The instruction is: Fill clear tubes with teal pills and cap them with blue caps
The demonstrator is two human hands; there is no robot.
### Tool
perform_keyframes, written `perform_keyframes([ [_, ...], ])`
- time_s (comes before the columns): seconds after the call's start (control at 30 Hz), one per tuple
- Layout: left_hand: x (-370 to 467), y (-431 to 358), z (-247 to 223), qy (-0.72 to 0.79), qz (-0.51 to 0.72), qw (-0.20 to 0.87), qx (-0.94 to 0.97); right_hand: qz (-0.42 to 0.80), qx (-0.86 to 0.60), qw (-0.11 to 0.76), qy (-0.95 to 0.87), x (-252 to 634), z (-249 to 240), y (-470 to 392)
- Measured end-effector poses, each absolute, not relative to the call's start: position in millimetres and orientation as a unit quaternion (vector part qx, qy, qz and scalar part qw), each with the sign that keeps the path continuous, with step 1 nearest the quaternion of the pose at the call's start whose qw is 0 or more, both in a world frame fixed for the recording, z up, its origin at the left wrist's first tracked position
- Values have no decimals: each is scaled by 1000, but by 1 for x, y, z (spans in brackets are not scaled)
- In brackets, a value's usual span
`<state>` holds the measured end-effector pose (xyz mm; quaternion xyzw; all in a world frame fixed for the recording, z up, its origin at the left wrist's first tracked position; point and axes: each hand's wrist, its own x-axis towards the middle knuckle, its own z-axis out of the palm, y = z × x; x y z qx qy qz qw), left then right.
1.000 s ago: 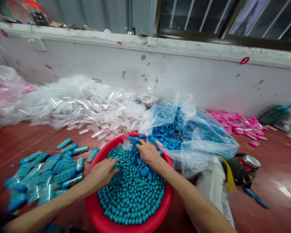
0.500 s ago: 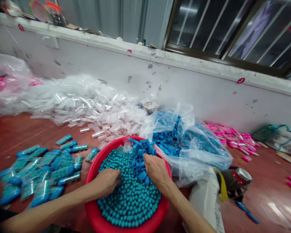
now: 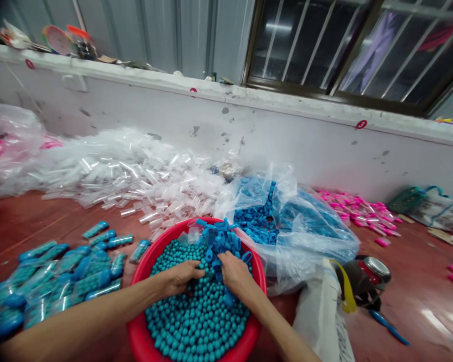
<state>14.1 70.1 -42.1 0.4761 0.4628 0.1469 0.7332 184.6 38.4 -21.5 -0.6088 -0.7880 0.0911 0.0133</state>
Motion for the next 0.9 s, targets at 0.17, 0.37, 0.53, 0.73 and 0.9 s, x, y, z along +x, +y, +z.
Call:
perform_keyframes([
  [0.17, -7, 65, -31, 455, 160, 755, 444, 21, -594, 12, -804, 179, -2, 35],
  [0.37, -25, 52, -24, 442, 239, 744, 441, -54, -502, -32, -863, 155, -14, 62],
  [0.53, -26, 45, -25, 446, 271, 734, 435, -80, -525, -8, -847, 153, -14, 62],
  [0.73, -19, 43, -30, 454, 299, 674, 501, 96, -541, 151, -822, 146, -4, 38],
  [0.9, -21, 39, -25, 432, 306, 663, 530, 335, -527, 213, -752, 145, -4, 24],
])
